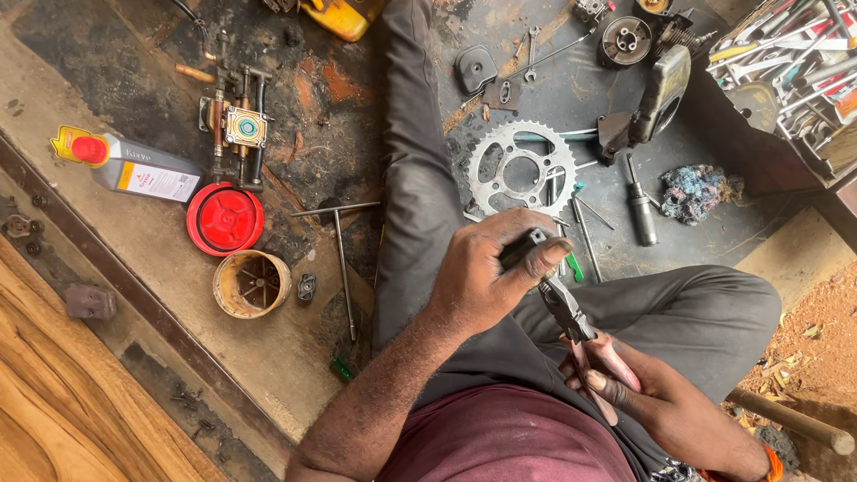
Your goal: The person sits on the floor and uses pliers and a screwdriver to disassemble and adjust a small mechanical component. They remove parts, manipulate internal pieces, and reassemble the component.
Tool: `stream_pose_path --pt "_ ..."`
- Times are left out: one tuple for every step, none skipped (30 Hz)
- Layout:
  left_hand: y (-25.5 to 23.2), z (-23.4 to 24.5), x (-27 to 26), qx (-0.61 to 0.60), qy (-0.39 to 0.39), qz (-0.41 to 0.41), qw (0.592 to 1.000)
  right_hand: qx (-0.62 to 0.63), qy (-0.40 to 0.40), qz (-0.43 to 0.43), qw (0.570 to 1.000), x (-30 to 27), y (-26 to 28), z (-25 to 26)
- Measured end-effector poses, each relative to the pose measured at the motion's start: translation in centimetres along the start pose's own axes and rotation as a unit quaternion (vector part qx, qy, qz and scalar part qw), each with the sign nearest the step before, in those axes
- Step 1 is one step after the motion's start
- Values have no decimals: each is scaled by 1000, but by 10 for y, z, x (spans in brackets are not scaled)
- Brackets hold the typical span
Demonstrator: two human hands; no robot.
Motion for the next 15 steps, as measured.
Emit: stream_pose_path --pt "-1 -1 1 1 3 -6 1000 5 1 0 1000 0 1 1" --pt "-2 -2 1 2 7 -13 1000 10 1 1 1000 1 1 1" --pt "-2 -3 0 3 11 -18 1000 15 3 0 1000 1 0 2" --pt "-2 -4 0 3 10 -31 999 24 -3 -12 1000 2 -4 3" --pt "-3 -5 0 5 7 -43 999 32 -8 -24 999 3 -10 5" --pt "-3 -6 -1 6 5 -56 998 40 -13 -36 998 4 -16 7" --pt "-1 -8 -2 13 5 -55 998 54 12 -4 998 5 -15 4" --pt "1 -9 -3 20 5 -55 998 69 38 28 997 7 -15 2" --pt "4 -11 -4 27 6 -56 998 83 62 61 993 9 -14 -3" --pt "4 -12 -3 38 8 -72 997 172 94 23 980 16 -26 -12" --pt "5 -14 -1 47 11 -87 995 260 124 -15 957 21 -36 -23" --pt "5 -16 0 57 15 -103 993 346 153 -53 924 23 -43 -33" --pt "12 -15 0 53 20 -81 995 245 78 -41 965 27 -47 -26" --pt "19 -11 -3 50 26 -58 997 141 2 -30 990 30 -48 -19" --pt "27 -10 -9 44 31 -28 998 33 -73 -28 996 25 -49 -12"
Point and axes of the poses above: each hand's wrist, its own x-axis towards the middle knuckle, its own z-axis out of the back of the hand, y = z × x, the point moved 10 cm from there along x, towards the middle knuckle, and after that the axes turned 7 degrees about -z, right-handed, at the moved point
